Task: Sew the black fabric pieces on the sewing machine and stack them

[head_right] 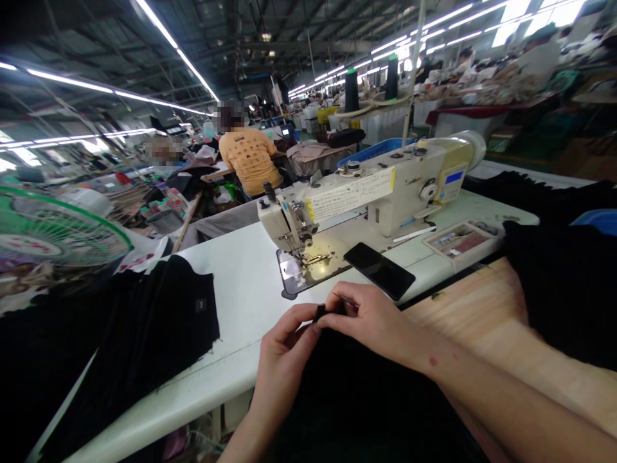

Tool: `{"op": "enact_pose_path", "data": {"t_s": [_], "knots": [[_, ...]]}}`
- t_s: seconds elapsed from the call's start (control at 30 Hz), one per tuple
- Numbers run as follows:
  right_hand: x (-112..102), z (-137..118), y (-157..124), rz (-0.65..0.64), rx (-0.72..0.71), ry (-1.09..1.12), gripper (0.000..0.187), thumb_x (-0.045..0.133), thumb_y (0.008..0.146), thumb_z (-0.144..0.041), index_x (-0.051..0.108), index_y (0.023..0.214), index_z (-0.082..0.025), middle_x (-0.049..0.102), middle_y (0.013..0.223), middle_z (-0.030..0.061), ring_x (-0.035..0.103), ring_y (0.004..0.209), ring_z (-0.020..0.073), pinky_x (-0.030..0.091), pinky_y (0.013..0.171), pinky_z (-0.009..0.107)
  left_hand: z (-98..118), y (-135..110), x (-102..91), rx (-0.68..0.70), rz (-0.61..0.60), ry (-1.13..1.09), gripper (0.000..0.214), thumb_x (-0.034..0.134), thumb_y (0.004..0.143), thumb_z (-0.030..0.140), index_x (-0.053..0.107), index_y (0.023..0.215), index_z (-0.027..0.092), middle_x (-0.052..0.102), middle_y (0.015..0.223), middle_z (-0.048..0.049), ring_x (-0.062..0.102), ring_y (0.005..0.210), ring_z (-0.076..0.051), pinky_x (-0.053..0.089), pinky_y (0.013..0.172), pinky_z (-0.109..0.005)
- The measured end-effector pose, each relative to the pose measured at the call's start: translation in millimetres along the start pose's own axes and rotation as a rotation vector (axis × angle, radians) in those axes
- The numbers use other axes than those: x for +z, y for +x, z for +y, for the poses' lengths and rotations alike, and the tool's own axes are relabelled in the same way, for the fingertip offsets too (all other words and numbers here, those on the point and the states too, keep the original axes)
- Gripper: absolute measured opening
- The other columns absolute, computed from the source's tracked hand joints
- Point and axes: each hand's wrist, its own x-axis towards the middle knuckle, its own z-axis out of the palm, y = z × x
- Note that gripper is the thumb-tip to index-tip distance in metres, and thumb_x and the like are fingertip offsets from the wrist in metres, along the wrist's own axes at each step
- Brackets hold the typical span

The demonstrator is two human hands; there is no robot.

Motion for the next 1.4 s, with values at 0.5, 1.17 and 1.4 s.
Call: {"op": "enact_pose_path", "data": {"t_s": [0.5,1.17,1.4], "knots": [[-2.9,-4.6,-5.2,-0.008,-0.241,-0.144,0.010,0.063,0.090,-0.029,0.069,0.087,-0.022,0.062,0.088,0.0019,0.057,0.072,0.0142,0.043,0.065,0.026,5.9,3.0,-16.4,0.353,0.111,0.371,0.017,0.057,0.093,0.024,0.074,0.095,0.021,0.072,0.091,-0.0052,0.066,0.086,-0.018,0.051,0.082,-0.027],[-10.3,-10.8,5.9,0.163,-0.121,-0.034,0.023,0.069,0.084,-0.037,0.073,0.104,-0.025,0.070,0.080,0.0008,0.048,0.056,0.0129,0.040,0.055,0.028,20.3,4.2,-67.1,0.369,0.411,0.661,0.029,0.065,0.088,0.038,0.070,0.113,0.026,0.071,0.113,-0.0064,0.058,0.118,-0.030,0.038,0.108,-0.046],[6.7,-13.0,26.0,0.040,-0.190,-0.020,0.012,0.066,0.087,-0.031,0.066,0.096,-0.023,0.067,0.080,-0.0013,0.055,0.062,0.0125,0.042,0.059,0.025,35.0,40.6,-48.8,0.332,-0.235,0.727,0.015,0.056,0.090,0.022,0.070,0.091,0.022,0.072,0.090,-0.0031,0.066,0.087,-0.020,0.048,0.086,-0.033]]}}
